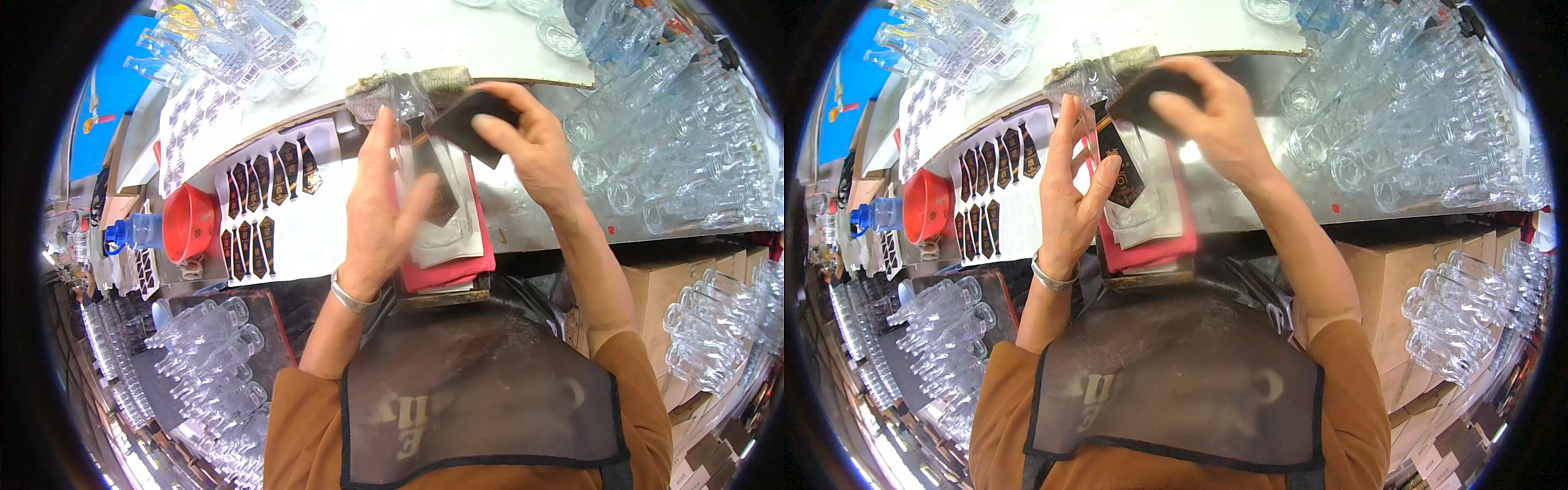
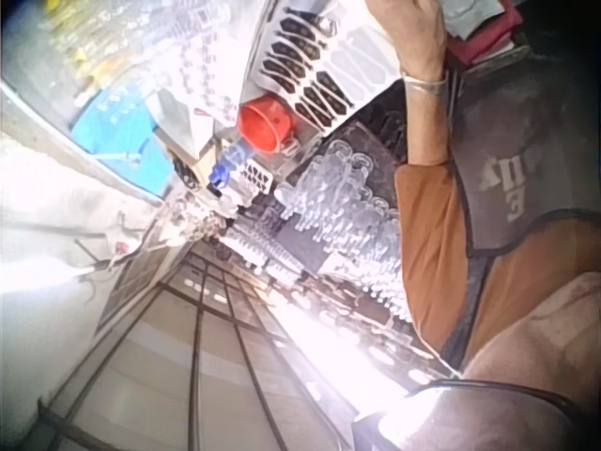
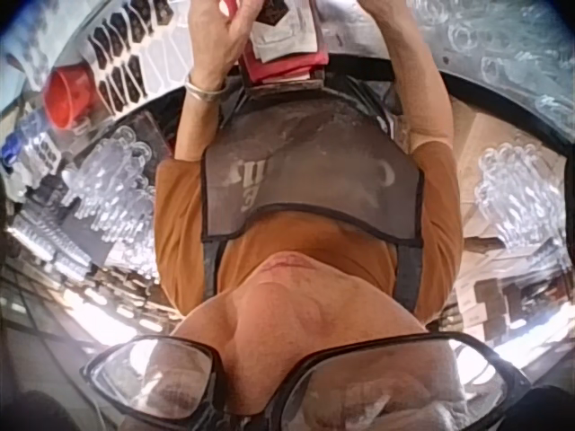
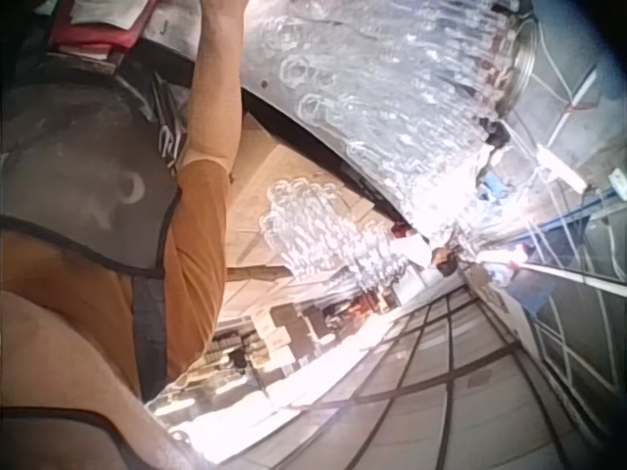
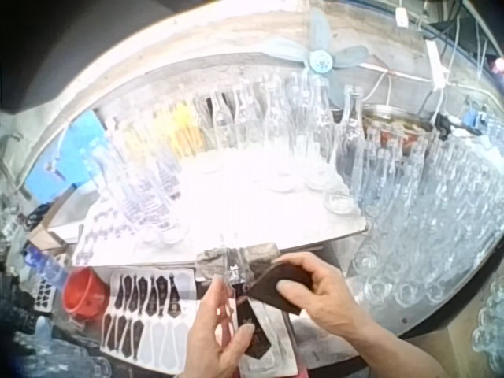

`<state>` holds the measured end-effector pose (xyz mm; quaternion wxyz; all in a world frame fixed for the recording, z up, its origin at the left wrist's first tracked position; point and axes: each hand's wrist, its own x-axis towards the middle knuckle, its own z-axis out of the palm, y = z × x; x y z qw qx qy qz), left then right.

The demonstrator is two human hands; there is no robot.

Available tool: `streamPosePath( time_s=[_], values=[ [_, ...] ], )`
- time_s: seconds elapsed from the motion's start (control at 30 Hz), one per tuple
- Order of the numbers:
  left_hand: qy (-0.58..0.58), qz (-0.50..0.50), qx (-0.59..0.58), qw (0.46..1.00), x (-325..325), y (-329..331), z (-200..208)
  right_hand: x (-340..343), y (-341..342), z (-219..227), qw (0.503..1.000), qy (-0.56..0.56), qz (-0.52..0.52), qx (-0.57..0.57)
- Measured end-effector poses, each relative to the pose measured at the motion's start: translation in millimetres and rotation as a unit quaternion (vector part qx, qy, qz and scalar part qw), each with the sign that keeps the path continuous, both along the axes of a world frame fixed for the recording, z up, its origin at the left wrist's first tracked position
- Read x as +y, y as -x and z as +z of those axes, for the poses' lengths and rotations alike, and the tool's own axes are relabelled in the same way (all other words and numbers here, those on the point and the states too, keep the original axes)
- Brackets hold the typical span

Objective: The person repeatedly picks clear plastic bottles, places them in a red labeling jig, applies a label to the bottle body, and uses a black squeegee to smooth the label. Finished bottles are set aside on the table.

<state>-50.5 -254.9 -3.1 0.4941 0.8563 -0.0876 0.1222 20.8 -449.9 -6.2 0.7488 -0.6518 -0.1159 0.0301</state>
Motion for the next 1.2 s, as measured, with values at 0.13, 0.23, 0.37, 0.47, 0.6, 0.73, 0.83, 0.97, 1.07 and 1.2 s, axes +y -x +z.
streamPosePath(
  time_s=[0.13, 0.23, 0.37, 0.47, 0.6, 0.73, 0.83, 0.97, 1.07, 1.2],
  values=[
    [0.012, -0.001, -0.009, 1.0, -2.5, -0.8, -2.9, 13.6, -25.5, 30.0, 0.965, 0.194, -0.009, -0.176],
    [0.04, -0.01, 0.019, 0.999, -3.8, 0.6, 1.4, 18.5, -43.6, 31.9, 0.942, 0.209, -0.021, -0.262],
    [0.038, -0.002, 0.01, 0.999, -4.3, 1.3, -1.8, 18.7, -46.9, 39.5, 0.9, 0.263, 0.029, -0.346],
    [0.047, 0.009, 0.012, 0.999, -4.7, 1.9, -0.9, 22.0, -46.3, 66.7, 0.91, 0.302, 0.058, -0.279],
    [0.054, 0.01, 0.004, 0.998, -7.1, 1.7, -1.4, 32.4, -57.9, 68.1, 0.838, 0.357, 0.079, -0.406],
    [0.066, 0.014, 0.019, 0.998, -8.7, 2.1, 0.8, 37.1, -57.1, 75.4, 0.824, 0.375, 0.099, -0.412],
    [0.054, 0.021, 0.004, 0.998, -10.3, 1.8, 2.2, 36.2, -53.6, 68.6, 0.838, 0.344, 0.065, -0.418],
    [0.182, 0.048, 0.061, 0.98, 5.3, 2.8, -0.8, 20.1, -17.2, 50.5, 0.829, 0.294, 0.091, -0.467],
    [0.297, 0.065, 0.149, 0.941, 18.6, -8.5, -1.9, 0.0, 36.4, 48.2, 0.869, 0.243, 0.244, -0.356],
    [0.193, 0.071, 0.258, 0.944, 6.7, -30.7, 8.4, -9.0, 24.9, 46.3, 0.974, 0.145, 0.143, -0.103]
  ],
)
